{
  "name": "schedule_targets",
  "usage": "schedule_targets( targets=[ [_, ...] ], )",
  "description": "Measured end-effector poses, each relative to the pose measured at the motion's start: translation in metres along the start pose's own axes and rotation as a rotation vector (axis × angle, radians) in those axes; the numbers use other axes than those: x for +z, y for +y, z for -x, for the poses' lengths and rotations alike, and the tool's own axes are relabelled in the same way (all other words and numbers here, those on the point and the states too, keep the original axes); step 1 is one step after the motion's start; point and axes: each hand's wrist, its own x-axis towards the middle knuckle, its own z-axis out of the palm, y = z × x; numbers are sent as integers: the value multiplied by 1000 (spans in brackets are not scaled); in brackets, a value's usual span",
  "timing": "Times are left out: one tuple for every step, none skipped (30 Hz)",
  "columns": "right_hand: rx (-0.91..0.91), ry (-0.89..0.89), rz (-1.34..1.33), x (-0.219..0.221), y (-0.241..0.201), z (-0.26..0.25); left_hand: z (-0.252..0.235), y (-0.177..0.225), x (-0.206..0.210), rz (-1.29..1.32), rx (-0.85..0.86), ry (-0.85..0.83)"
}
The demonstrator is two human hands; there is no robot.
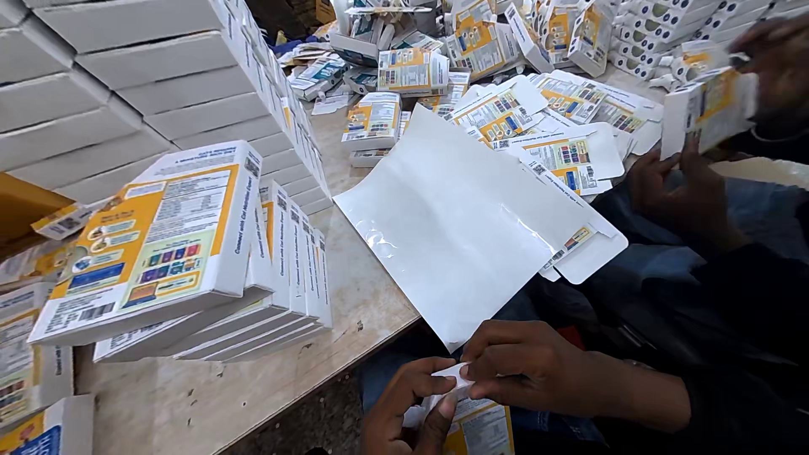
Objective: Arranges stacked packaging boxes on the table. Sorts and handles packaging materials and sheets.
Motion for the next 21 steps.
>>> schedule_targets(
  targets=[
    [10,-16,-24,-2,1,0,0,-1,0,9,1,-1],
    [29,-32,-66,-4,2,0,0,-1,0,13,3,-4],
    [58,-53,-116,-6,3,0,0,-1,0,16,6,-6],
    [96,-72,-175,-8,4,0,0,-1,0,12,11,-6],
    [139,-87,-247,-9,5,0,0,0,0,7,14,-2],
    [178,-102,-326,-10,6,0,0,1,-1,6,12,1],
    [215,-113,-399,-11,6,0,0,2,-1,11,8,4],
    [247,-121,-448,-11,5,0,0,2,-2,17,3,9],
    [271,-124,-473,-11,4,0,1,2,-2,26,-3,11],
    [289,-113,-482,-9,3,1,1,2,-3,37,-4,9],
    [303,-85,-471,-7,1,0,0,1,-3,46,-4,4],
    [313,-43,-440,-3,-2,0,-1,1,-3,54,-2,-3],
    [309,-2,-401,1,-4,0,-1,1,-3,54,0,-14],
    [299,25,-361,4,-5,0,-2,2,-3,49,3,-25],
    [287,38,-329,5,-5,0,-2,1,-3,40,5,-35],
    [279,35,-306,4,-5,0,-2,1,-3,30,-3,-40],
    [276,15,-292,2,-4,0,-2,2,-4,23,-22,-39],
    [274,-17,-282,-2,-3,0,-1,2,-3,22,-51,-26],
    [268,-53,-274,-6,-2,0,0,4,-2,14,-95,-4],
    [258,-95,-259,-11,-1,0,2,5,1,12,-141,30],
    [243,-135,-237,-17,-1,0,3,5,5,7,-181,71]
  ],
)
